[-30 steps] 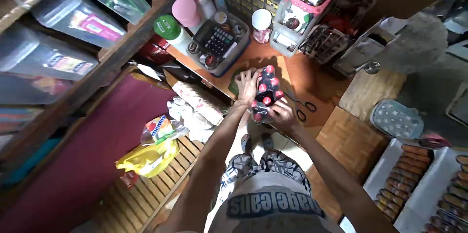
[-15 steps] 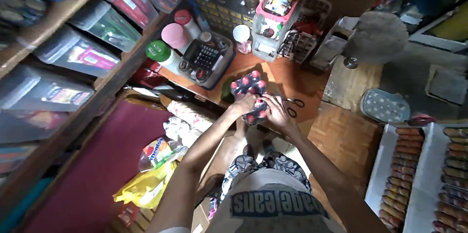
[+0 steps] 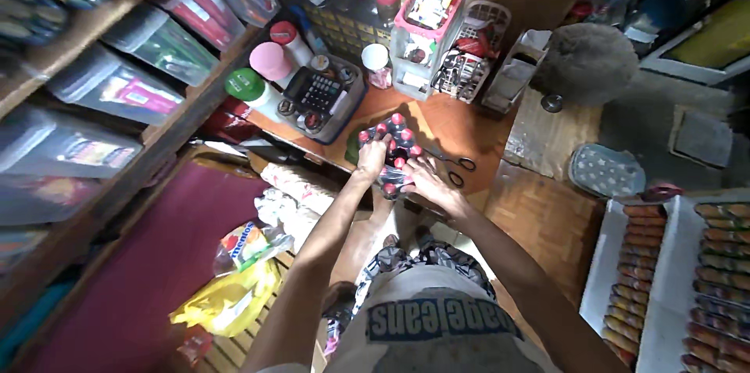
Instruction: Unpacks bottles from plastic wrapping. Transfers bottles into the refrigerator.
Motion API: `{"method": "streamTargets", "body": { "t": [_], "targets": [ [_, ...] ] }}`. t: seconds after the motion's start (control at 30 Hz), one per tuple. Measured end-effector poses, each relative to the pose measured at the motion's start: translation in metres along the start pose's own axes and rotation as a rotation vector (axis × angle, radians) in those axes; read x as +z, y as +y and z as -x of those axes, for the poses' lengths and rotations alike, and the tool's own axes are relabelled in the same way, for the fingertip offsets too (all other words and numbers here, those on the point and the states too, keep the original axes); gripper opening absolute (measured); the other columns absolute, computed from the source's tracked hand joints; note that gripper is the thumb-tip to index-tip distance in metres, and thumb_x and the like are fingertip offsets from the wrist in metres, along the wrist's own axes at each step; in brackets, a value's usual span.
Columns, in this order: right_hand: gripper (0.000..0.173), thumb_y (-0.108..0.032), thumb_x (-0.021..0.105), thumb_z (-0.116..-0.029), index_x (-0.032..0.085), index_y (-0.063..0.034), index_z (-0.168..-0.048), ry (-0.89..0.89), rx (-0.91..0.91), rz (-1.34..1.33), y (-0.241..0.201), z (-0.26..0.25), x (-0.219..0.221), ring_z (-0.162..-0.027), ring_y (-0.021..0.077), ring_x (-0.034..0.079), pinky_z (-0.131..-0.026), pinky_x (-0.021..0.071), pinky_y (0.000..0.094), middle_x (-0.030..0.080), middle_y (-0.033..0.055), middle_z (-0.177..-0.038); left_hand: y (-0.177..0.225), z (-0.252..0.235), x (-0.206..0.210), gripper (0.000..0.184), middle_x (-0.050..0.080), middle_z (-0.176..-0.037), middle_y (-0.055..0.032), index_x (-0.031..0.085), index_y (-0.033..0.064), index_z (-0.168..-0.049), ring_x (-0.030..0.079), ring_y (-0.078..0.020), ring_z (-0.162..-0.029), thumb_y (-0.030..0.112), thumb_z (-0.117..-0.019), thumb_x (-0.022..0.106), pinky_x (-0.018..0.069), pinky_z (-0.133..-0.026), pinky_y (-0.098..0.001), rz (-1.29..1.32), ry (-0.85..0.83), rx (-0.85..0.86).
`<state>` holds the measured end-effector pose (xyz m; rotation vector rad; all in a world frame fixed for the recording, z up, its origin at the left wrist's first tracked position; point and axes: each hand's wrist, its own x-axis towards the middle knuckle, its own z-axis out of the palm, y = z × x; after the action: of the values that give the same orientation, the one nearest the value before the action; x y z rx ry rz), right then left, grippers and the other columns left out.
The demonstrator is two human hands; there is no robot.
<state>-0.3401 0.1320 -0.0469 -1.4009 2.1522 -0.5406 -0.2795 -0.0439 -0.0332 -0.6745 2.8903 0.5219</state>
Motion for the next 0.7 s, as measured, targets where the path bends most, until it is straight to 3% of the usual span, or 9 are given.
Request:
{"method": "streamTargets", "body": {
  "t": [0.07, 0.17, 0.23, 0.27, 0.3, 0.43, 0.53, 0.63, 0.7],
  "targets": [
    [0.044, -0.036, 0.069, -0.0965, 0.067, 0.0012, -0.121, 0.016, -0.06, -0.022, 0.008, -0.001, 0.003, -0.123, 0.0401, 0.057, -0.11, 0.0351, 0.0613, 0.066, 0.0205, -0.123, -0.003, 0.0, -0.003, 0.044, 0.06, -0.135, -0.0271, 0.063, 0.0096, -0.134, 0.067, -0.0528, -0.1, -0.005, -0.0924, 0.064, 0.0545, -0.081, -0.0682, 0.014, -0.008, 0.015],
    [0.044, -0.039, 0.067, -0.097, 0.07, 0.0019, -0.115, 0.1, -0.138, -0.105, 0.022, 0.0, 0.015, -0.119, 0.0388, 0.059, -0.108, 0.0368, 0.0611, 0.067, 0.02, -0.119, -0.006, 0.006, -0.003, 0.052, 0.047, -0.151, -0.0254, 0.064, 0.0117, -0.134, 0.066, -0.0532, -0.103, -0.009, -0.0866, 0.068, 0.0566, -0.078, -0.0671, -0.037, -0.022, 0.06],
    [0.046, -0.041, 0.068, -0.0957, 0.07, 0.0004, -0.115, 0.114, -0.146, -0.127, 0.027, -0.003, 0.016, -0.119, 0.0375, 0.06, -0.109, 0.0366, 0.0618, 0.068, 0.0192, -0.12, 0.002, 0.002, -0.004, 0.055, 0.041, -0.158, -0.0198, 0.064, 0.0125, -0.137, 0.05, -0.0528, -0.13, -0.008, -0.0866, 0.069, 0.0532, -0.089, -0.0674, -0.201, -0.019, 0.094],
    [0.046, -0.041, 0.068, -0.0958, 0.07, -0.0003, -0.116, 0.101, -0.138, -0.12, 0.026, -0.003, 0.015, -0.12, 0.0374, 0.06, -0.109, 0.0365, 0.0617, 0.067, 0.019, -0.121, 0.002, -0.001, -0.002, 0.054, 0.037, -0.161, -0.0196, 0.063, 0.0118, -0.137, 0.039, -0.0536, -0.14, -0.008, -0.0871, 0.068, 0.0453, -0.099, -0.0701, -0.248, -0.013, 0.106],
    [0.046, -0.042, 0.067, -0.0962, 0.069, -0.0011, -0.118, 0.082, -0.127, -0.105, 0.024, -0.004, 0.014, -0.122, 0.0374, 0.059, -0.109, 0.0363, 0.0612, 0.067, 0.0186, -0.122, 0.002, -0.003, 0.0, 0.054, 0.038, -0.16, -0.022, 0.063, 0.0115, -0.138, 0.037, -0.0543, -0.141, -0.009, -0.088, 0.067, 0.0426, -0.102, -0.0705, -0.275, -0.002, 0.11],
    [0.043, -0.04, 0.064, -0.0975, 0.07, 0.0, -0.113, 0.092, -0.116, -0.06, 0.018, -0.001, 0.013, -0.121, 0.0406, 0.058, -0.107, 0.0372, 0.0632, 0.068, 0.0192, -0.119, 0.009, -0.015, 0.004, 0.045, 0.053, -0.141, -0.0287, 0.061, 0.0062, -0.134, 0.061, -0.0515, -0.114, -0.008, -0.092, 0.062, 0.0552, -0.083, -0.0638, -0.3, 0.039, 0.067],
    [0.039, -0.038, 0.061, -0.0997, 0.072, -0.0009, -0.107, 0.154, -0.148, -0.044, 0.02, 0.003, 0.022, -0.117, 0.0412, 0.059, -0.106, 0.0369, 0.0635, 0.069, 0.0179, -0.112, 0.025, -0.032, -0.018, 0.042, 0.057, -0.137, -0.0287, 0.053, 0.0049, -0.144, 0.061, -0.0479, -0.119, 0.0, -0.104, 0.045, 0.0529, -0.091, -0.0604, -0.304, -0.063, -0.091],
    [0.036, -0.034, 0.057, -0.1017, 0.073, -0.0021, -0.099, 0.295, -0.197, -0.022, 0.024, 0.005, 0.034, -0.111, 0.0428, 0.063, -0.104, 0.0389, 0.0665, 0.071, 0.0168, -0.103, 0.021, -0.045, -0.029, 0.039, 0.063, -0.127, -0.0285, 0.057, 0.008, -0.141, 0.064, -0.049, -0.113, 0.003, -0.1037, 0.045, 0.0528, -0.087, -0.0628, -0.251, -0.046, -0.154],
    [0.038, -0.035, 0.055, -0.1026, 0.073, -0.0022, -0.099, 0.29, -0.195, -0.014, 0.024, 0.01, 0.037, -0.111, 0.042, 0.063, -0.105, 0.038, 0.0661, 0.071, 0.0161, -0.102, 0.018, -0.045, -0.036, 0.034, 0.068, -0.119, -0.0272, 0.063, 0.0084, -0.134, 0.066, -0.0488, -0.109, 0.007, -0.1023, 0.051, 0.0515, -0.086, -0.0652, -0.183, -0.046, -0.21]
  ]
}}
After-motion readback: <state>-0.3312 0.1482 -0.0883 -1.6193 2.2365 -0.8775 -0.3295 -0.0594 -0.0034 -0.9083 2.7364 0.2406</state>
